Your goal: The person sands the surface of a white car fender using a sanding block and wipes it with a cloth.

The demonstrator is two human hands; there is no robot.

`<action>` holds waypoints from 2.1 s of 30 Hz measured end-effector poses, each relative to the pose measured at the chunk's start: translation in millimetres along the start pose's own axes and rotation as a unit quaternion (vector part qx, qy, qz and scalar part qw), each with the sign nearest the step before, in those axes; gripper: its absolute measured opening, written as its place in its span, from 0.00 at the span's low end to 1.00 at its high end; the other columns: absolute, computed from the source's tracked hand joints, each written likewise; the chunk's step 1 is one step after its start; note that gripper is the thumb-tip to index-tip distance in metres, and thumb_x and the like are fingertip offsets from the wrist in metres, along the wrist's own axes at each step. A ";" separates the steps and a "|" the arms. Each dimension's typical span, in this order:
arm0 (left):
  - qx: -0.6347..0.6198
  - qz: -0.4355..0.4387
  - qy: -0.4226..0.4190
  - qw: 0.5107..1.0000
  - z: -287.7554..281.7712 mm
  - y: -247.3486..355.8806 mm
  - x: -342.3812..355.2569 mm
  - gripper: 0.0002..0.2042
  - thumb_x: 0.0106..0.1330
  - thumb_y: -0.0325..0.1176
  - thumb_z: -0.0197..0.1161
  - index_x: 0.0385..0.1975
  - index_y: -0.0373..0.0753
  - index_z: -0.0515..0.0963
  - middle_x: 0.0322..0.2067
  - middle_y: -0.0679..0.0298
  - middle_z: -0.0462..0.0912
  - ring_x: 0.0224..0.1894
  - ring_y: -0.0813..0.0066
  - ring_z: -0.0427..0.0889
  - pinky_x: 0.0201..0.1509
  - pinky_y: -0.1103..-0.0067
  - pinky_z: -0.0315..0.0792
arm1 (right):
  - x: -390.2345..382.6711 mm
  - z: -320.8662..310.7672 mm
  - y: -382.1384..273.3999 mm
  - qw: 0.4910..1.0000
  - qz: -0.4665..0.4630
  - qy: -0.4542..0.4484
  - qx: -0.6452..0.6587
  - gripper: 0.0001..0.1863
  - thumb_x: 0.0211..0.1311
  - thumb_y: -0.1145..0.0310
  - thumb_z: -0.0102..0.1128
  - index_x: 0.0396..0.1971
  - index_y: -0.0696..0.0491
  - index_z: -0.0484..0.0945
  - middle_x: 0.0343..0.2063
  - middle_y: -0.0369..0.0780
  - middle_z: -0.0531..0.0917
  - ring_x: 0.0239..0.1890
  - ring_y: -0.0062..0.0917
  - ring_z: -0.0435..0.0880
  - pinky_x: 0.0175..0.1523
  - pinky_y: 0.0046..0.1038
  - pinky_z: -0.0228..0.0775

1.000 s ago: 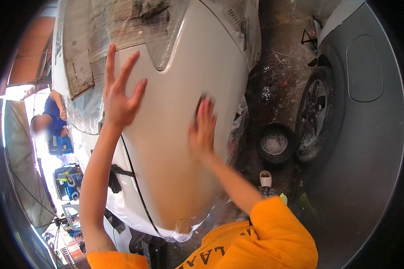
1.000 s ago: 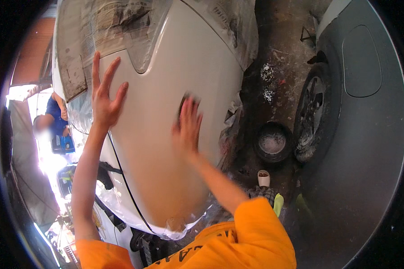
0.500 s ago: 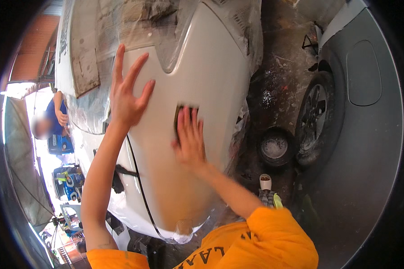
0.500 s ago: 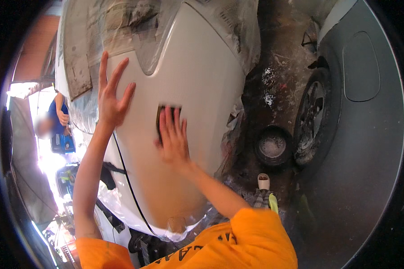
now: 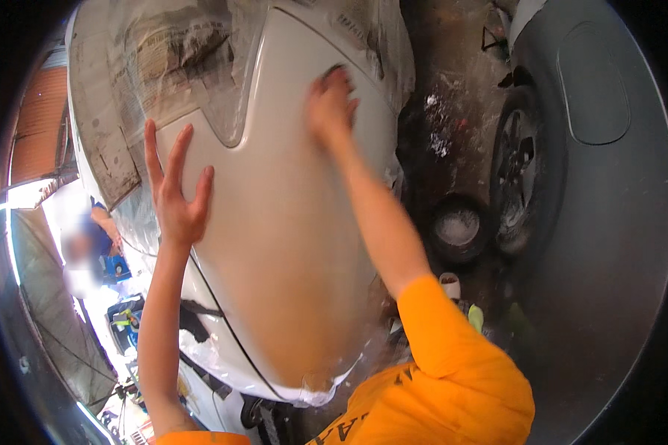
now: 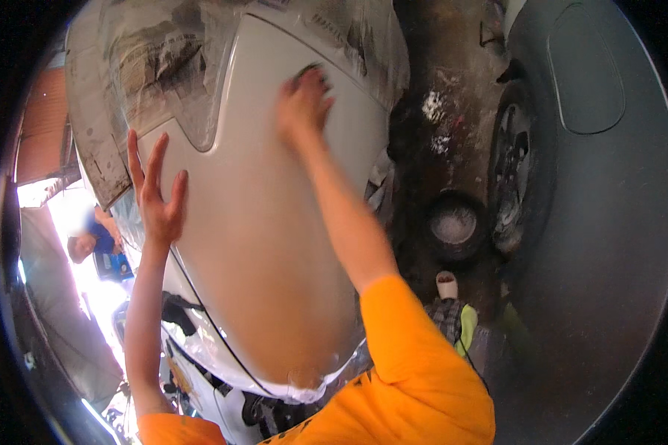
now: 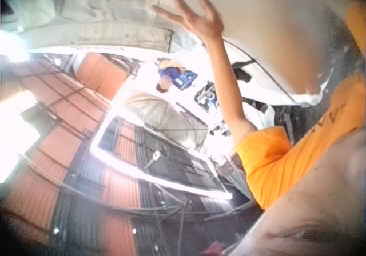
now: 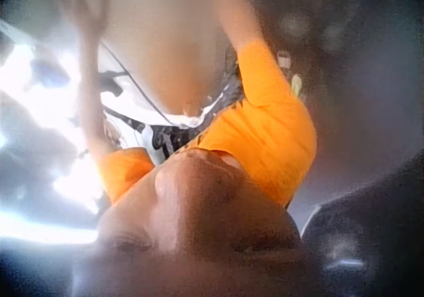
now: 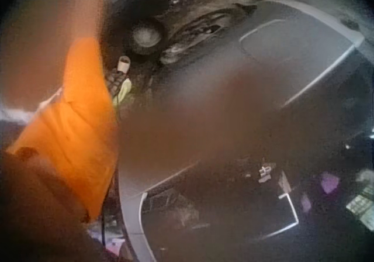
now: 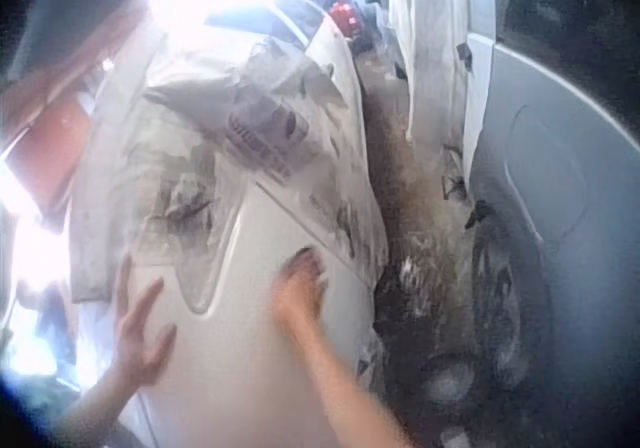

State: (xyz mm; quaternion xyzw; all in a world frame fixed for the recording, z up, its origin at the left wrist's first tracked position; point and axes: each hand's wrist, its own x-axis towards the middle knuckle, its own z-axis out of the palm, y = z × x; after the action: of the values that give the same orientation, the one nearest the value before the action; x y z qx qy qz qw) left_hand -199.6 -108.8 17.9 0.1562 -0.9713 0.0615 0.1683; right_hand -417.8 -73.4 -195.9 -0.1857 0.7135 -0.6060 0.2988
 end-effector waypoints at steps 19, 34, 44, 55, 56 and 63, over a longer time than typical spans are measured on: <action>0.007 0.006 0.004 1.000 2.9 -2.0 -0.2 0.28 0.63 0.33 0.64 0.66 0.48 0.73 0.77 0.53 0.47 0.78 0.50 0.49 0.77 0.58 0.50 | 43.4 -15.4 6.8 0.983 0.167 0.021 0.072 0.37 0.76 0.48 0.36 0.74 0.60 0.50 0.75 0.53 0.51 0.77 0.46 0.48 0.75 0.61 0.37; -0.017 0.012 0.024 1.000 5.2 0.8 -3.6 0.28 0.63 0.34 0.66 0.66 0.51 0.72 0.77 0.55 0.48 0.77 0.50 0.53 0.76 0.61 0.54 | 7.7 16.4 -53.6 0.956 -0.262 0.125 -0.046 0.35 0.76 0.54 0.40 0.74 0.59 0.50 0.76 0.50 0.50 0.78 0.46 0.48 0.76 0.57 0.35; 0.071 0.012 0.021 0.997 -1.2 -6.7 -7.4 0.28 0.66 0.43 0.65 0.68 0.52 0.71 0.77 0.56 0.48 0.77 0.47 0.49 0.77 0.58 0.49 | -115.0 51.2 -15.6 0.946 -0.298 0.079 -0.100 0.37 0.74 0.53 0.45 0.75 0.58 0.50 0.76 0.49 0.50 0.78 0.45 0.49 0.74 0.62 0.37; 0.143 0.015 0.146 0.979 -15.3 -77.0 228.5 0.35 0.65 0.50 0.64 0.71 0.47 0.64 0.73 0.47 0.55 0.74 0.45 0.52 0.77 0.60 0.50 | -137.0 60.5 -29.3 0.946 -0.298 0.013 -0.124 0.46 0.62 0.56 0.61 0.75 0.59 0.51 0.76 0.51 0.49 0.78 0.45 0.48 0.73 0.65 0.39; 0.174 0.005 0.170 0.970 -4.1 -77.8 235.7 0.35 0.64 0.48 0.65 0.70 0.46 0.64 0.72 0.47 0.56 0.74 0.45 0.53 0.77 0.61 0.51 | -85.4 48.2 -48.0 0.947 -0.302 0.029 -0.107 0.46 0.63 0.56 0.60 0.75 0.59 0.50 0.76 0.51 0.48 0.78 0.46 0.48 0.72 0.66 0.40; 0.170 0.050 0.168 0.970 7.5 -106.5 241.9 0.32 0.66 0.56 0.64 0.68 0.53 0.69 0.71 0.47 0.59 0.74 0.48 0.54 0.75 0.61 0.55 | -122.9 43.9 -2.2 0.975 -0.219 -0.023 -0.022 0.42 0.68 0.56 0.55 0.75 0.57 0.48 0.77 0.50 0.47 0.78 0.47 0.47 0.72 0.67 0.37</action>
State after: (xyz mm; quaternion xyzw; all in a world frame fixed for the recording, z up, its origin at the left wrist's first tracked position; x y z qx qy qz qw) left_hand -383.8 -279.0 101.8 0.1214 -0.9110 0.2595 0.2967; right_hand -296.9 -29.8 -172.9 -0.3577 0.6618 -0.6361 0.1714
